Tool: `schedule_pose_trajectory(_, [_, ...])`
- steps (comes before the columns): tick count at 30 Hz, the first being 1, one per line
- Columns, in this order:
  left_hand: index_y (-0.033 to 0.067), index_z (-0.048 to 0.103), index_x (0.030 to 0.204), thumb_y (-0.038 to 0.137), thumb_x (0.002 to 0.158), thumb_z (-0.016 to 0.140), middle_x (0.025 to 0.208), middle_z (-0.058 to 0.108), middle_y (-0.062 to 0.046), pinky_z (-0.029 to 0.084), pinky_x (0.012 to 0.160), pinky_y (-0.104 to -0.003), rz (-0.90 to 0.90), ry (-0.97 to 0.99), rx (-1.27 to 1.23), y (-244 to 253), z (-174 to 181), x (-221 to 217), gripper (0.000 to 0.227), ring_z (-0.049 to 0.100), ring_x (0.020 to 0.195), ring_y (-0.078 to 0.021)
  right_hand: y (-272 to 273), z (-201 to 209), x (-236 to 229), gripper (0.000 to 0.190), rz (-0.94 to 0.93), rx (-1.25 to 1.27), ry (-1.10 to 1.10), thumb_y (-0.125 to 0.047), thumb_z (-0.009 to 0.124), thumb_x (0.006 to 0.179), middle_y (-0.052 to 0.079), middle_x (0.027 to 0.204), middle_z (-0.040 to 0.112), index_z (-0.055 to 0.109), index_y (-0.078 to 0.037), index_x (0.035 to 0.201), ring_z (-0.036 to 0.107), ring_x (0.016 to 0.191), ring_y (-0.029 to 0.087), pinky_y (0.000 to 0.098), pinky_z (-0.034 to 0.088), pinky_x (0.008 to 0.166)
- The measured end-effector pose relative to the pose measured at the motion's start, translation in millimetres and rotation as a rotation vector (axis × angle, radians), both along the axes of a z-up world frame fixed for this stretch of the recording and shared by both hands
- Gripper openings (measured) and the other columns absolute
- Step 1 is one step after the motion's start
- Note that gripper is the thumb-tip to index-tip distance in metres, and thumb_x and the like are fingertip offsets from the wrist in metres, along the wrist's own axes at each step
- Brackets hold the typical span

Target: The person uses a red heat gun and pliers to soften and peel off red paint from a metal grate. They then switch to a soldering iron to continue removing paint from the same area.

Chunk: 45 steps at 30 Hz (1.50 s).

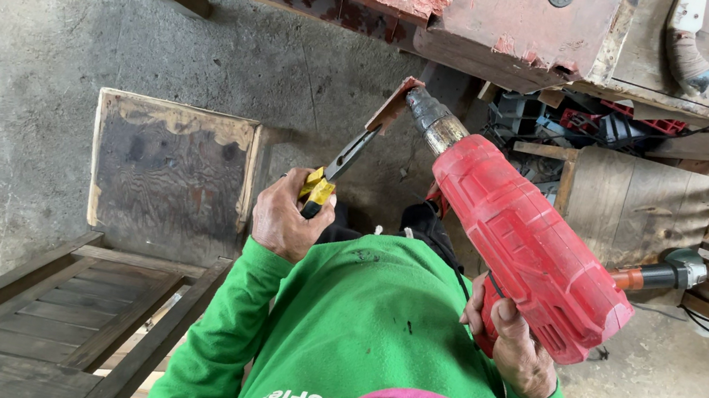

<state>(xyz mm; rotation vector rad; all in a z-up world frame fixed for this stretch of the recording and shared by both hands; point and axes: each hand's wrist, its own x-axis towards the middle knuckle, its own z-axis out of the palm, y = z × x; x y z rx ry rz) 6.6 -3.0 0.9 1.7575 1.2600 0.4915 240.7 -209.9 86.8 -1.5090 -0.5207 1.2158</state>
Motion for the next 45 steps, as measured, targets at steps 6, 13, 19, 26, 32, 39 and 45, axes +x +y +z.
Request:
schedule_pose_trajectory(6, [0.0037, 0.068, 0.109, 0.02, 0.083, 0.079, 0.091, 0.071, -0.013, 0.057, 0.073, -0.039, 0.017, -0.007, 0.036, -1, -2, 1, 0.033, 0.072, 0.08, -0.0254, 4, 8, -2, 0.077, -0.024, 0.001, -0.034, -0.073, 0.069, 0.086, 0.003, 0.07, 0.052, 0.057, 0.001, 0.104, 0.051, 0.061, 0.011, 0.0337, 0.053, 0.068])
schedule_pose_trajectory(13, [0.0063, 0.066, 0.108, 0.021, 0.082, 0.081, 0.086, 0.068, -0.011, 0.055, 0.069, -0.04, 0.063, 0.015, 0.151, -3, -4, 2, 0.034, 0.069, 0.075, -0.0267, 7, 7, 0, 0.075, -0.015, 0.083, -0.056, -0.074, 0.069, 0.086, 0.004, 0.069, 0.053, 0.059, 0.0, 0.092, 0.052, 0.058, 0.012, 0.0329, 0.053, 0.065])
schedule_pose_trajectory(19, [0.0087, 0.065, 0.109, 0.02, 0.079, 0.083, 0.088, 0.066, -0.009, 0.055, 0.067, -0.04, 0.132, -0.023, 0.325, 9, 12, 10, 0.037, 0.068, 0.075, -0.0277, 12, -1, 1, 0.07, 0.007, 0.175, -0.097, -0.071, 0.071, 0.085, 0.003, 0.064, 0.054, 0.06, -0.002, 0.087, 0.056, 0.058, 0.014, 0.0326, 0.052, 0.062])
schedule_pose_trajectory(26, [0.0107, 0.061, 0.11, 0.018, 0.077, 0.084, 0.089, 0.062, -0.007, 0.053, 0.066, -0.041, 0.114, -0.038, 0.464, 28, 32, 7, 0.041, 0.065, 0.077, -0.0277, 23, -1, 3, 0.06, -0.041, 0.294, 0.021, -0.055, 0.081, 0.084, 0.007, 0.076, 0.056, 0.058, 0.0, 0.091, 0.057, 0.056, 0.017, 0.0394, 0.054, 0.062])
schedule_pose_trajectory(32, [0.0097, 0.06, 0.112, 0.017, 0.078, 0.082, 0.09, 0.061, -0.007, 0.053, 0.066, -0.041, 0.13, -0.065, 0.531, 35, 35, 5, 0.041, 0.063, 0.077, -0.0271, 28, 4, 3, 0.059, -0.048, 0.309, 0.042, -0.052, 0.082, 0.083, 0.007, 0.078, 0.057, 0.058, 0.001, 0.092, 0.057, 0.057, 0.018, 0.0404, 0.054, 0.063])
schedule_pose_trajectory(39, [0.0094, 0.061, 0.111, 0.018, 0.078, 0.082, 0.089, 0.061, -0.006, 0.053, 0.064, -0.038, 0.127, -0.045, 0.528, 38, 30, 4, 0.041, 0.063, 0.076, -0.0236, 31, 5, 2, 0.06, -0.052, 0.283, 0.025, -0.053, 0.081, 0.084, 0.009, 0.079, 0.057, 0.059, 0.002, 0.092, 0.057, 0.056, 0.018, 0.0409, 0.055, 0.062])
schedule_pose_trajectory(45, [0.0091, 0.061, 0.112, 0.019, 0.079, 0.083, 0.09, 0.062, -0.005, 0.053, 0.065, -0.038, 0.099, -0.031, 0.538, 39, 31, 18, 0.041, 0.064, 0.077, -0.0236, 31, 4, 12, 0.062, -0.091, 0.286, 0.039, -0.055, 0.081, 0.082, 0.008, 0.074, 0.055, 0.057, 0.001, 0.089, 0.056, 0.053, 0.018, 0.0392, 0.053, 0.059])
